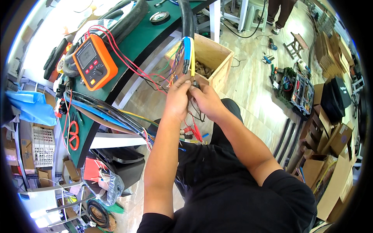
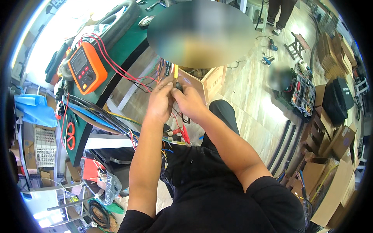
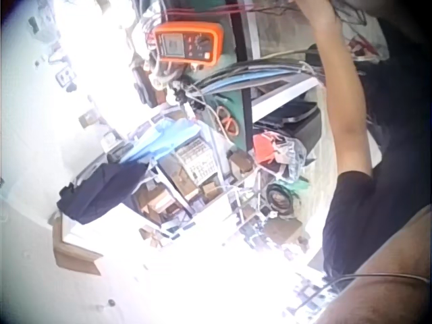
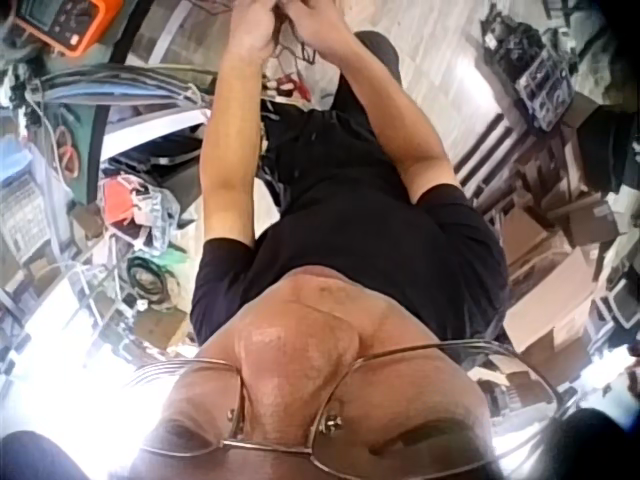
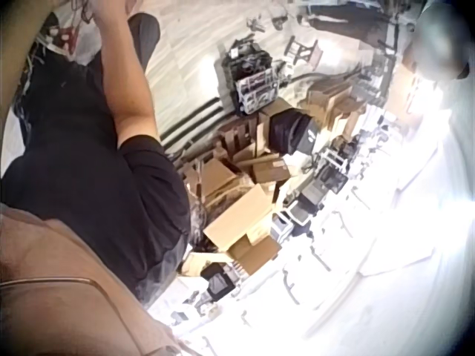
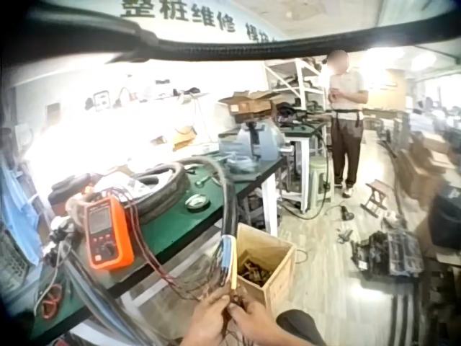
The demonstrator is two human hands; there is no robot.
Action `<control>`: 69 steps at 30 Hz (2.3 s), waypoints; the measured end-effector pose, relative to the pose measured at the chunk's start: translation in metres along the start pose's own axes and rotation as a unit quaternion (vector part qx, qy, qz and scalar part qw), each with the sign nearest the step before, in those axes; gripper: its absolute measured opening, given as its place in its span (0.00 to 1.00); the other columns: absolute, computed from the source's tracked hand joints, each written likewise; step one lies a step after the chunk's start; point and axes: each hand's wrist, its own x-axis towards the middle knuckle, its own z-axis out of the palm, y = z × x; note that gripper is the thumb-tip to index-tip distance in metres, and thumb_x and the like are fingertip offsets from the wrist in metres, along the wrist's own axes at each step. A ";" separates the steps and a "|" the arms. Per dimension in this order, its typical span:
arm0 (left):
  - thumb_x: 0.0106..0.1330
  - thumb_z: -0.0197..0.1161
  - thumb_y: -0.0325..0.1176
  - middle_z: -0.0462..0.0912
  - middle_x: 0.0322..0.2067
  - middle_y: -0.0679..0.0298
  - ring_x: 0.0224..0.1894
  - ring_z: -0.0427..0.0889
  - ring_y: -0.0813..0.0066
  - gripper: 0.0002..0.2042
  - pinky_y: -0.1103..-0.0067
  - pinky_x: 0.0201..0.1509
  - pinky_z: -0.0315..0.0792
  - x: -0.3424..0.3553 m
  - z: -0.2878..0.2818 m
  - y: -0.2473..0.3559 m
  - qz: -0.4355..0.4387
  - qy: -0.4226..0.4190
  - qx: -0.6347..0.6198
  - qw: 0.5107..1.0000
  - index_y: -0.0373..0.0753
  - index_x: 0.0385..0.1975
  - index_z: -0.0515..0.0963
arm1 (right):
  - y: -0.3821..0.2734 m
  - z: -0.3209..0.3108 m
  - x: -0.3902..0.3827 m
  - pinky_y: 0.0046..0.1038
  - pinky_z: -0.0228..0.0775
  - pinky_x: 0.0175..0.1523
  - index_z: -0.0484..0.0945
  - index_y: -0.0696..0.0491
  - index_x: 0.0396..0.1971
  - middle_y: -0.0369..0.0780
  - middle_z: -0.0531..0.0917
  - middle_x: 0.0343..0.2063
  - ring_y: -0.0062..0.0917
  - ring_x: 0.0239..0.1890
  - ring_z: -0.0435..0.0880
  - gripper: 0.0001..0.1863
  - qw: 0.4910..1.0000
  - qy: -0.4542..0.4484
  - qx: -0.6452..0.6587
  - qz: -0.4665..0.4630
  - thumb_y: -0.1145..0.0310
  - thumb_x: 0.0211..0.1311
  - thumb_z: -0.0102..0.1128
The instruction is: The person tests a large black electrical cable using a multimeter, pressing the probes against exposed wires and terminals, and applying blue tape to the cable.
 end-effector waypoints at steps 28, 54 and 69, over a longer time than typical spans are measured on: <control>0.59 0.60 0.25 0.68 0.52 0.56 0.38 0.78 0.65 0.20 0.71 0.42 0.75 -0.068 -0.125 0.161 0.371 0.307 0.650 0.588 0.39 0.53 0.73 | 0.011 0.008 0.003 0.20 0.54 0.17 0.66 0.50 0.26 0.28 0.64 0.13 0.14 0.12 0.60 0.13 0.987 0.024 0.125 0.094 0.58 0.66 0.50; 0.59 0.60 0.31 0.66 0.60 0.46 0.56 0.72 0.46 0.26 0.64 0.60 0.66 -0.074 -0.125 0.161 0.348 0.306 0.687 0.559 0.41 0.60 0.65 | 0.013 0.013 0.003 0.20 0.53 0.16 0.65 0.48 0.24 0.28 0.63 0.12 0.14 0.11 0.60 0.13 0.990 0.023 0.116 0.073 0.58 0.67 0.51; 0.58 0.60 0.30 0.67 0.59 0.48 0.55 0.73 0.47 0.26 0.64 0.59 0.67 -0.076 -0.128 0.159 0.351 0.314 0.686 0.555 0.42 0.59 0.66 | 0.015 0.017 0.002 0.20 0.53 0.18 0.65 0.48 0.25 0.28 0.64 0.13 0.14 0.12 0.59 0.13 0.990 0.026 0.116 0.079 0.59 0.68 0.49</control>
